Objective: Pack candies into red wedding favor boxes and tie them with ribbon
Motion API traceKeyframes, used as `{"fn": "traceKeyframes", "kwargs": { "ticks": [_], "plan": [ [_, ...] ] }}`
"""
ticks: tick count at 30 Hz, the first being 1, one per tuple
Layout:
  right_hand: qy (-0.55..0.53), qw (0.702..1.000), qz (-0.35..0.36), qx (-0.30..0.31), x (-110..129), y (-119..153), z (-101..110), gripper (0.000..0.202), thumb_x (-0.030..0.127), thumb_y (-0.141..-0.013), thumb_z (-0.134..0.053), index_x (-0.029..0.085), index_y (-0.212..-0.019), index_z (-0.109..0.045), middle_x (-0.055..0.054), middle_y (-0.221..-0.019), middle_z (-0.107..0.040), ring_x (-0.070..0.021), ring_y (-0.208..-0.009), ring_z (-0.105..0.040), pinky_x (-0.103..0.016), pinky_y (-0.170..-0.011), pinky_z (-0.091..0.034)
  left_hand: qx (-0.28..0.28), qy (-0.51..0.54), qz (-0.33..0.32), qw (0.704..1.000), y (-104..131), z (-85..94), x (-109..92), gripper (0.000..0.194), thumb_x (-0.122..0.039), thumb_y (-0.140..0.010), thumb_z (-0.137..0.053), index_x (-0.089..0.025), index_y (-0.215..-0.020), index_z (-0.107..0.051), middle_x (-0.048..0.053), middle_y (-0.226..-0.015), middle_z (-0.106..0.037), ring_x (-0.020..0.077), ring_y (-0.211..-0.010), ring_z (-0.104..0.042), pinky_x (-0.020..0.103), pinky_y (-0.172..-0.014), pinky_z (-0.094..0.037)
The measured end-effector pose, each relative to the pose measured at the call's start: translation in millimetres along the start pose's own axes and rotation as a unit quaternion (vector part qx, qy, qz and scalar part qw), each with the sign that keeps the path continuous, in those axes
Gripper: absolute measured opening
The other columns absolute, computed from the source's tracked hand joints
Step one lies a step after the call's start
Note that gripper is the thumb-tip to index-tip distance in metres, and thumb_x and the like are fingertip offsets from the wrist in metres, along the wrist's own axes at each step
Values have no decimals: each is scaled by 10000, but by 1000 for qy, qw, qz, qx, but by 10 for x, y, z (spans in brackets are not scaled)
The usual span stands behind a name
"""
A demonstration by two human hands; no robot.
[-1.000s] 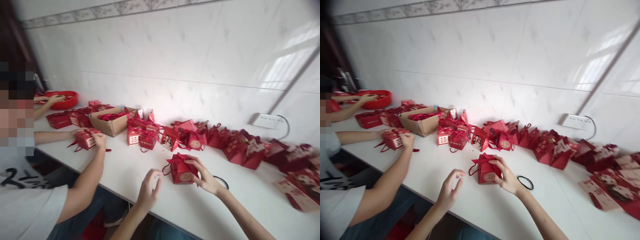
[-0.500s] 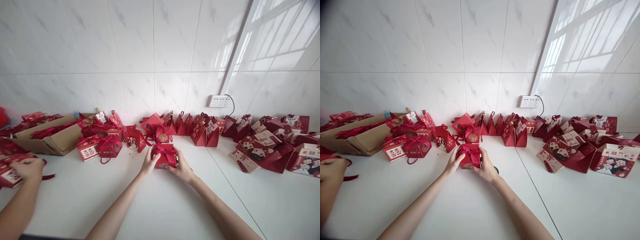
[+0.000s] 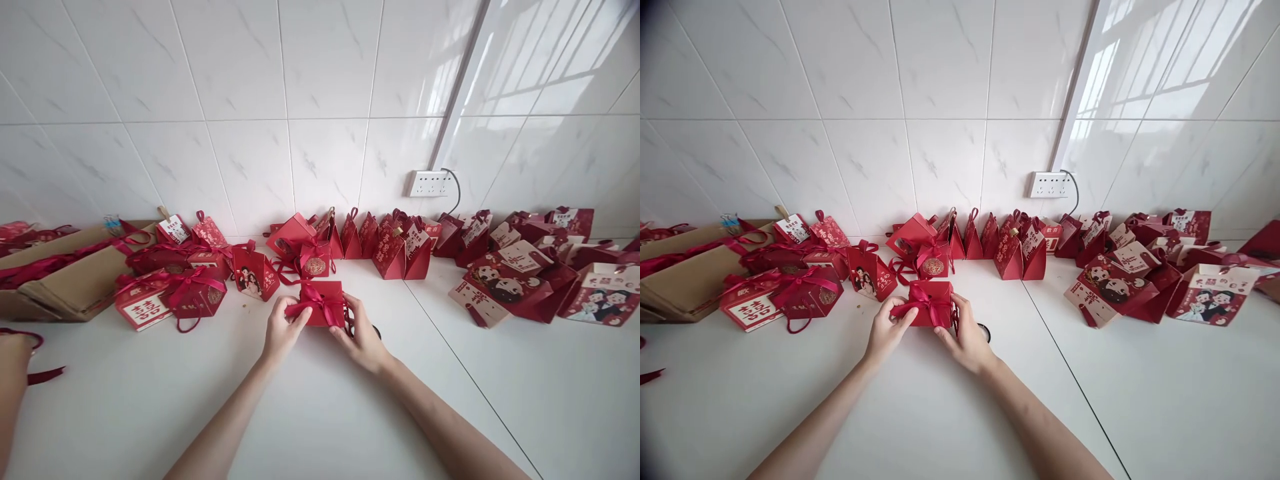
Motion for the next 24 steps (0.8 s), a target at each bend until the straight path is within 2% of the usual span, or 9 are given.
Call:
{"fn": "traceKeyframes", "kwargs": {
  "ticks": [3, 8, 11, 14, 17, 19, 21, 24],
  "plan": [
    [-39, 999, -16, -10, -44, -11, 27, 562, 438, -886, -501, 248, -1335, -221, -146, -1392, -336, -248, -1287, -373, -445, -950, -471, 4, 9, -30, 1000, 8, 0, -61, 286, -437, -750, -605, -180, -667, -510, 46, -865, -589, 166, -834, -580, 229, -617, -485],
    [-100, 988, -103, -64, -189, -18, 52, 422, 494, -900, -435, 239, -1222, -339, -131, -1346, -410, -246, -1264, -406, -422, -883, -504, 55, 78, 18, 995, 19, -88, 27, 338, -455, -802, -549, -167, -626, -567, 81, -1120, -590, 185, -868, -599, 249, -583, -489],
    [-124, 983, -114, -74, -189, -23, 23, 397, 501, -889, -450, 238, -1175, -368, -121, -1303, -446, -240, -1244, -432, -380, -833, -523, 79, 84, 19, 993, 29, -120, 42, 375, -451, -823, -525, -170, -607, -648, 93, -1231, -548, 234, -999, -596, 288, -660, -526],
    [-145, 981, -102, -75, -172, -29, 29, 406, 508, -892, -441, 248, -1188, -342, -121, -1351, -399, -232, -1282, -396, -363, -838, -522, 124, 3, -51, 991, 62, -190, -63, 340, -419, -823, -535, -200, -640, -720, 81, -1319, -471, 286, -1237, -457, 361, -900, -508],
    [-156, 981, -91, -65, -166, -35, 48, 407, 522, -906, -403, 262, -1210, -328, -112, -1396, -364, -223, -1310, -364, -390, -905, -493, 155, -97, -133, 974, 127, -287, -170, 336, -380, -848, -518, -199, -655, -724, 66, -1392, -393, 287, -1272, -419, 417, -1030, -429],
    [-144, 984, -89, -56, -164, -39, 45, 447, 532, -895, -423, 258, -1231, -314, -118, -1398, -369, -228, -1310, -365, -416, -942, -470, 142, -136, -168, 966, 161, -309, -223, 348, -353, -865, -503, -184, -635, -700, 84, -1371, -407, 274, -1232, -458, 418, -1012, -445],
    [-112, 988, -90, -58, -157, -44, 38, 580, 535, -839, -525, 239, -1265, -266, -143, -1382, -382, -244, -1285, -396, -444, -976, -445, 123, -139, -193, 964, 199, -320, -282, 333, -329, -875, -497, -178, -642, -680, 104, -1296, -454, 250, -1157, -514, 398, -947, -491],
    [-62, 987, -109, -97, -163, -41, 63, 725, 484, -766, -630, 215, -1285, -202, -161, -1330, -425, -254, -1225, -462, -473, -1025, -398, 119, -134, -212, 961, 271, -365, -346, 264, -308, -864, -518, -182, -697, -678, 114, -1256, -462, 250, -1140, -518, 403, -914, -507]
  ]
}}
Point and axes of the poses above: each hand's wrist, its own y-axis away from the middle knuckle, its own z-axis out of the back of the hand, x = y × z, the point moved 10 cm from there along -y, towards the middle knuckle
